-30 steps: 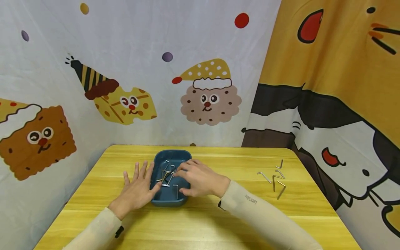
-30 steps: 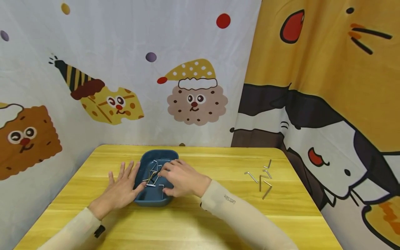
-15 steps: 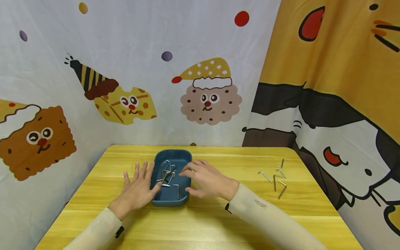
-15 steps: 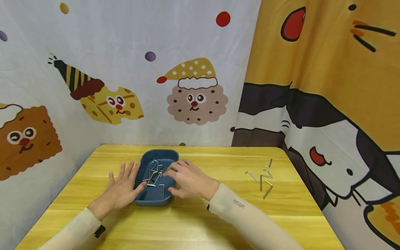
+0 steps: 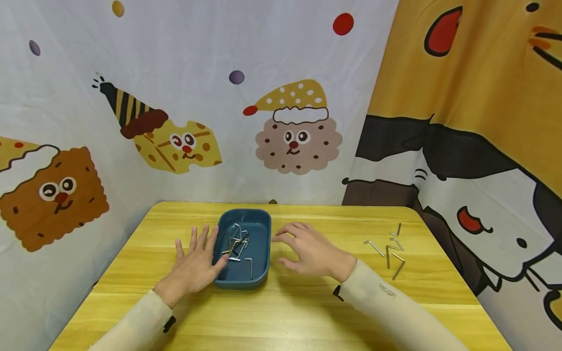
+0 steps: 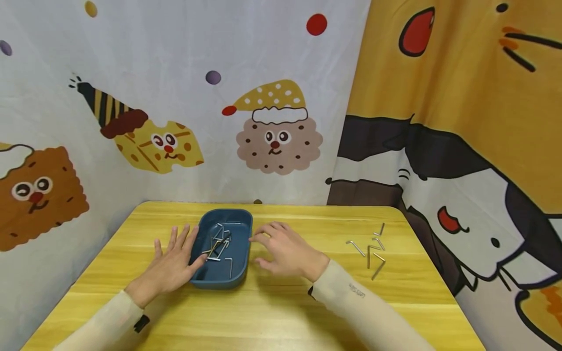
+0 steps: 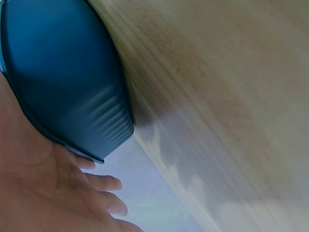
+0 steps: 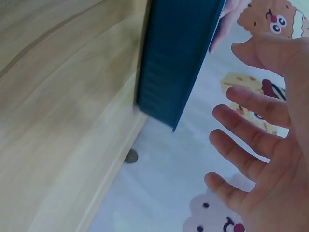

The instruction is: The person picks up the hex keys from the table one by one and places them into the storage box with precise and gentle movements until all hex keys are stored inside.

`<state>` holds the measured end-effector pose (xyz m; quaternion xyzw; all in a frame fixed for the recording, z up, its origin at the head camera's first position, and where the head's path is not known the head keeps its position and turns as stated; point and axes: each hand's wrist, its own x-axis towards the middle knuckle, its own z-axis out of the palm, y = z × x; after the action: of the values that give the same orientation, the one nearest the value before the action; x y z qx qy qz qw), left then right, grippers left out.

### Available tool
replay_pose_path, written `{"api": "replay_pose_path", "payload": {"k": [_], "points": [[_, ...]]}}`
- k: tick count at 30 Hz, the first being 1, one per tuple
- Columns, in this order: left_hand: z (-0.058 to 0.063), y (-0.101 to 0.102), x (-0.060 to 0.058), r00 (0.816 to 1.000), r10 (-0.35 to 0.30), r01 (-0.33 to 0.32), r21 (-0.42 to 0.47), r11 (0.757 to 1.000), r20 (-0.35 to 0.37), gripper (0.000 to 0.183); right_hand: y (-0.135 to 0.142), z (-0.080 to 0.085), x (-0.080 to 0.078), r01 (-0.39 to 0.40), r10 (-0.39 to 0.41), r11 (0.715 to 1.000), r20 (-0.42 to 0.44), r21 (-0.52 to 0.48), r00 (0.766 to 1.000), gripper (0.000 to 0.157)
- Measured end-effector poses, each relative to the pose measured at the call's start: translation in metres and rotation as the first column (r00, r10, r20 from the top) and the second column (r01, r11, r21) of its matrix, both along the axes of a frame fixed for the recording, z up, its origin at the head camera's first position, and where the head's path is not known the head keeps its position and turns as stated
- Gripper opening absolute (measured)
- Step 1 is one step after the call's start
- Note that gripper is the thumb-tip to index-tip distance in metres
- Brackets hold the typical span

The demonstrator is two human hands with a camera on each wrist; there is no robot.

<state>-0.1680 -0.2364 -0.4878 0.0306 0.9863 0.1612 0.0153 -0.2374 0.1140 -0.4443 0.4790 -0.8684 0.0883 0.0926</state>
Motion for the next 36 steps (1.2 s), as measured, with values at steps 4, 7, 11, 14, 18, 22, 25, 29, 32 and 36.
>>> {"api": "replay_pose_path", "payload": {"k": [4,7,11,14,18,22,25,29,32,36], "points": [[0.001,0.0,0.0,1.0,-0.002,0.002,0.003,1.0,0.0,0.095,0.016,-0.002,-0.003,0.031,-0.031,0.999,0.009,-0.021,0.999,0.051],[0.002,0.0,0.0,1.0,-0.003,0.003,0.004,1.0,0.001,0.095,0.03,-0.003,-0.006,0.053,-0.052,0.997,0.02,-0.047,0.998,0.051],[0.002,0.0,0.001,1.0,-0.004,0.004,0.003,1.0,0.002,0.095,0.05,-0.005,-0.009,0.091,-0.089,0.993,0.03,-0.078,0.996,0.052],[0.001,0.0,0.002,1.0,-0.005,0.005,0.0,1.0,0.003,0.095,0.068,-0.007,-0.011,0.126,-0.124,0.988,0.03,-0.091,0.992,0.052],[0.0,0.0,0.002,1.0,-0.006,0.006,-0.005,1.0,-0.005,0.094,0.091,-0.009,-0.016,0.174,-0.171,0.978,0.037,-0.115,0.985,0.05],[-0.001,0.0,0.002,1.0,-0.007,0.007,-0.001,1.0,-0.013,0.094,0.113,-0.013,-0.023,0.218,-0.214,0.966,0.042,-0.136,0.976,0.049],[-0.001,0.0,0.002,1.0,-0.006,0.006,0.002,1.0,-0.013,0.094,0.129,-0.017,-0.027,0.258,-0.25,0.956,0.073,-0.143,0.966,0.049],[-0.001,0.0,0.001,1.0,-0.004,0.004,-0.003,1.0,-0.013,0.094,0.148,-0.025,-0.033,0.316,-0.301,0.937,0.117,-0.146,0.946,0.049],[-0.001,0.001,0.001,1.0,-0.003,0.003,-0.004,1.0,-0.014,0.094,0.161,-0.03,-0.036,0.343,-0.326,0.927,0.124,-0.15,0.937,0.05],[-0.001,0.001,0.001,1.0,-0.001,0.001,0.0,1.0,-0.015,0.093,0.176,-0.034,-0.038,0.369,-0.351,0.917,0.131,-0.154,0.927,0.048]]}}
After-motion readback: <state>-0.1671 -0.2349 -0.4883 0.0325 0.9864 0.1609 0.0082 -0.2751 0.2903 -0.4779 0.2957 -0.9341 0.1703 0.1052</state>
